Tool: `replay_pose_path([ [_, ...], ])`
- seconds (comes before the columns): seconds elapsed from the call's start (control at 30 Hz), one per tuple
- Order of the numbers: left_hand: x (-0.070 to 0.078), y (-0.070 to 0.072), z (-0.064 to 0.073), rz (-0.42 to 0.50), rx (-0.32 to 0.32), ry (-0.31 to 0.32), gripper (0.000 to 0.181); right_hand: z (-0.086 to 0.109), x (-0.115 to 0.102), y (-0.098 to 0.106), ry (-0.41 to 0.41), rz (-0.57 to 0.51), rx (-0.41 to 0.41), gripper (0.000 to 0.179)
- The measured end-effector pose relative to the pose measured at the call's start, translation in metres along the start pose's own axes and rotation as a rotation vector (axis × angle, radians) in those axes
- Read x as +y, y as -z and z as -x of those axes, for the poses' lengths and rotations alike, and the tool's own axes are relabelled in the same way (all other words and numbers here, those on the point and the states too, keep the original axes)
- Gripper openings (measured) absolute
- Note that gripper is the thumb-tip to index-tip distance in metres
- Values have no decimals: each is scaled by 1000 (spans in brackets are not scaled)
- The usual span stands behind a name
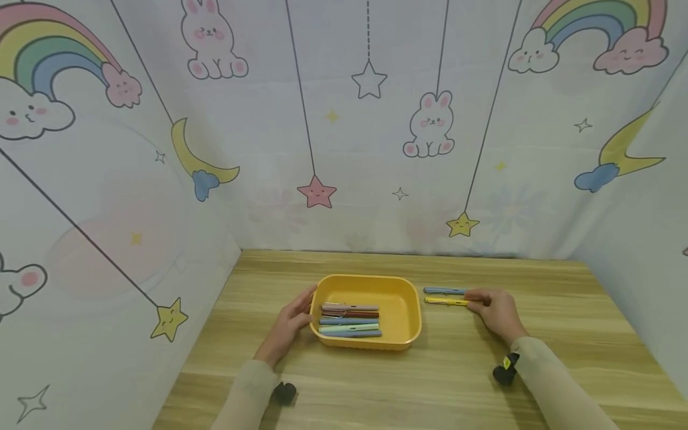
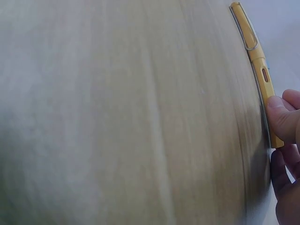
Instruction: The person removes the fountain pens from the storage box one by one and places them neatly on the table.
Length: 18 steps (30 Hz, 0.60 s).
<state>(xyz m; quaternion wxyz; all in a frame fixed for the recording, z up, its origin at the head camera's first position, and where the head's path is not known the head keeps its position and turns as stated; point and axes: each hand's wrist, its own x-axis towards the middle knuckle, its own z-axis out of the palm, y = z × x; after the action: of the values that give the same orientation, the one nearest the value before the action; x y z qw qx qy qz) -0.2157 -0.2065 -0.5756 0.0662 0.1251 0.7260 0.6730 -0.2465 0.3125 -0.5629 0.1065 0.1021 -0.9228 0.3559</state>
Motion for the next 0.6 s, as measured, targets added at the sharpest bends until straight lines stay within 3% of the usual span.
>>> replay_pose_path([
  [0.6, 0, -1, 0, -3, 1, -8, 70, 2, -6, 2, -8, -4, -11, 24],
])
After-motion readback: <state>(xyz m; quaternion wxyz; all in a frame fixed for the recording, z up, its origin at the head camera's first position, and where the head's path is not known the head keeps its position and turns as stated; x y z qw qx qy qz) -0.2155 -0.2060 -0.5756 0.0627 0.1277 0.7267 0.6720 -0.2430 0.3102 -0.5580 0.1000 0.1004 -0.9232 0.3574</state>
